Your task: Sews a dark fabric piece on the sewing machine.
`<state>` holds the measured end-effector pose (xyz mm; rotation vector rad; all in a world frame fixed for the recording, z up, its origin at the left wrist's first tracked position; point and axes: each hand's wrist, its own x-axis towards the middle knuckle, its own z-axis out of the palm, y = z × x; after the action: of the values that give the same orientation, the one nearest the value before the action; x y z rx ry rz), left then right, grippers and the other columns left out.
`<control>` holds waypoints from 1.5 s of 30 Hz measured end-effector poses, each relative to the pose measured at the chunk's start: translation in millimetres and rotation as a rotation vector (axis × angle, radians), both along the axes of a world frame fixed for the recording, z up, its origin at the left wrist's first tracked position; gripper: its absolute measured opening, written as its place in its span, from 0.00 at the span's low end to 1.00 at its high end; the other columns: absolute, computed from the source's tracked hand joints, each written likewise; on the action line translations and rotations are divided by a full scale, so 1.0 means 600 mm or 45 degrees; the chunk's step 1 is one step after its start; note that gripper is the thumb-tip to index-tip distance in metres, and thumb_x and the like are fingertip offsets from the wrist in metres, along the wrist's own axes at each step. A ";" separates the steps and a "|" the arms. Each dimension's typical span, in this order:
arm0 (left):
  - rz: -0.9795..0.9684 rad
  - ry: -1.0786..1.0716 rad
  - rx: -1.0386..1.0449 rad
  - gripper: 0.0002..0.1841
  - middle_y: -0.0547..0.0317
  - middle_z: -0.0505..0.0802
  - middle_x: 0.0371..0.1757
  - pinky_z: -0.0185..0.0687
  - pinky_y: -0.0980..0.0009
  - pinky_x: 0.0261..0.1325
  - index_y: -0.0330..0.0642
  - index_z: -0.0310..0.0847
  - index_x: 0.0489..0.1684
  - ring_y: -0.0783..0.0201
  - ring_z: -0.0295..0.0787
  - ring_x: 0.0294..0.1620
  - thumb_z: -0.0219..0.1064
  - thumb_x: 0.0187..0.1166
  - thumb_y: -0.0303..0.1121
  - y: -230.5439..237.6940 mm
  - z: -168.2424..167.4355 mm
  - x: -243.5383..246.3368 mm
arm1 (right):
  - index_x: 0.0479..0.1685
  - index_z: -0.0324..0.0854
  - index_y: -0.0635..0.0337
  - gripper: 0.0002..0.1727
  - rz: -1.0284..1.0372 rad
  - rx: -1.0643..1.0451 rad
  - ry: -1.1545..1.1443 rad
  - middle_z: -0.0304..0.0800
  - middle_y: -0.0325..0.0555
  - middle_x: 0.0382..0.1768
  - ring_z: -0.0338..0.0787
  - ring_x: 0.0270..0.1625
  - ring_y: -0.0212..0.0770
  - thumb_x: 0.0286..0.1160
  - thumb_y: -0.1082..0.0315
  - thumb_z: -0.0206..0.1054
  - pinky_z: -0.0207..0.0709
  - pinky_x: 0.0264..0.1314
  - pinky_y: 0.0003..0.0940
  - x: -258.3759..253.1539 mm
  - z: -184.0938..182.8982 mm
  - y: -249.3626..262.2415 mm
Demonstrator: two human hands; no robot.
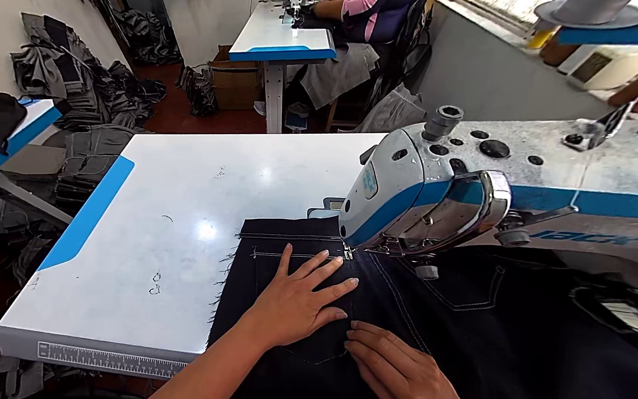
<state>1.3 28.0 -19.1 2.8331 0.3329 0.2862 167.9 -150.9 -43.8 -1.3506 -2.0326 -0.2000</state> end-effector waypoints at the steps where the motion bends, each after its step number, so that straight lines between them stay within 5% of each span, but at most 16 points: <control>1: 0.004 -0.004 0.022 0.27 0.63 0.68 0.91 0.28 0.22 0.86 0.72 0.67 0.87 0.55 0.48 0.96 0.41 0.92 0.58 -0.002 -0.001 0.000 | 0.48 0.85 0.60 0.07 0.000 0.014 -0.001 0.94 0.49 0.50 0.90 0.66 0.43 0.85 0.71 0.61 0.79 0.74 0.28 0.000 -0.002 0.000; 3: -0.006 -0.051 0.086 0.26 0.62 0.72 0.89 0.32 0.21 0.84 0.70 0.71 0.85 0.51 0.52 0.95 0.44 0.92 0.56 -0.006 -0.005 0.000 | 0.47 0.85 0.60 0.07 0.002 0.021 0.009 0.94 0.49 0.50 0.90 0.66 0.43 0.85 0.71 0.61 0.79 0.74 0.28 -0.001 -0.003 -0.002; 5: -0.039 -0.151 0.202 0.23 0.62 0.81 0.82 0.47 0.24 0.83 0.62 0.79 0.80 0.48 0.65 0.89 0.49 0.92 0.51 -0.017 -0.010 -0.003 | 0.47 0.86 0.59 0.08 0.012 0.000 0.044 0.94 0.49 0.51 0.90 0.66 0.44 0.84 0.71 0.60 0.78 0.75 0.28 -0.001 0.000 -0.005; 8: -0.067 -0.260 0.356 0.20 0.58 0.91 0.68 0.67 0.42 0.80 0.47 0.84 0.72 0.54 0.85 0.72 0.55 0.90 0.43 -0.051 -0.011 -0.014 | 0.43 0.87 0.56 0.10 -0.023 -0.091 0.133 0.95 0.46 0.50 0.89 0.67 0.43 0.84 0.68 0.59 0.80 0.73 0.31 0.011 0.016 0.002; 12: 0.008 -0.315 0.490 0.24 0.51 0.95 0.55 0.82 0.60 0.66 0.36 0.88 0.62 0.54 0.92 0.56 0.56 0.88 0.47 -0.111 -0.011 -0.030 | 0.52 0.92 0.56 0.17 -0.168 -0.155 -0.024 0.94 0.45 0.60 0.87 0.74 0.45 0.81 0.69 0.56 0.80 0.75 0.36 0.051 0.035 0.050; 19: 0.114 -0.286 0.576 0.15 0.51 0.97 0.46 0.87 0.66 0.56 0.35 0.91 0.51 0.55 0.95 0.47 0.56 0.81 0.22 -0.152 0.007 -0.031 | 0.52 0.89 0.60 0.15 -0.019 -0.101 -0.191 0.96 0.48 0.55 0.92 0.66 0.46 0.83 0.76 0.55 0.80 0.75 0.36 0.037 0.030 0.026; 23: 0.134 -0.420 0.618 0.11 0.54 0.96 0.36 0.87 0.68 0.43 0.38 0.90 0.37 0.58 0.94 0.36 0.58 0.79 0.24 -0.142 -0.001 -0.020 | 0.50 0.88 0.58 0.13 -0.019 -0.138 -0.011 0.94 0.47 0.54 0.90 0.66 0.44 0.84 0.72 0.55 0.81 0.72 0.31 0.022 0.022 0.012; 26: 0.287 -0.503 0.302 0.13 0.58 0.90 0.24 0.83 0.69 0.28 0.41 0.88 0.32 0.60 0.88 0.25 0.61 0.84 0.34 -0.119 0.004 -0.011 | 0.44 0.88 0.53 0.11 -0.098 -0.230 0.092 0.93 0.41 0.48 0.91 0.55 0.39 0.81 0.64 0.58 0.83 0.58 0.29 0.021 0.031 0.032; 30: 0.390 -0.286 -0.330 0.15 0.58 0.89 0.25 0.83 0.62 0.32 0.40 0.89 0.38 0.61 0.88 0.27 0.59 0.87 0.39 -0.069 0.032 -0.012 | 0.39 0.89 0.55 0.15 -0.118 -0.351 0.100 0.89 0.39 0.35 0.88 0.36 0.35 0.79 0.55 0.62 0.84 0.40 0.28 0.026 0.046 0.063; 33: 0.378 -0.161 -0.541 0.16 0.60 0.88 0.26 0.78 0.66 0.34 0.42 0.89 0.40 0.66 0.84 0.28 0.58 0.89 0.42 -0.052 0.045 -0.014 | 0.37 0.89 0.54 0.16 -0.059 -0.530 0.194 0.84 0.36 0.31 0.83 0.29 0.30 0.81 0.54 0.62 0.78 0.32 0.25 0.040 0.058 0.076; 38: 0.456 -0.281 -0.525 0.16 0.67 0.94 0.32 0.88 0.70 0.40 0.49 0.91 0.42 0.72 0.91 0.33 0.68 0.79 0.52 -0.071 0.027 -0.016 | 0.38 0.89 0.51 0.14 -0.049 -0.708 0.318 0.81 0.32 0.31 0.78 0.28 0.24 0.80 0.54 0.64 0.74 0.31 0.20 0.049 0.063 0.079; 45: 0.472 -0.615 -0.257 0.08 0.69 0.95 0.33 0.87 0.75 0.41 0.49 0.94 0.37 0.73 0.92 0.37 0.70 0.78 0.40 -0.090 -0.004 -0.008 | 0.41 0.88 0.50 0.14 0.011 -0.752 0.303 0.81 0.31 0.34 0.80 0.33 0.23 0.83 0.54 0.60 0.76 0.35 0.19 0.056 0.066 0.079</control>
<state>-3.5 -26.1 -21.2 2.3880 0.7262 0.9316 201.5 -103.2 -4.0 -1.6141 -1.9635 0.5841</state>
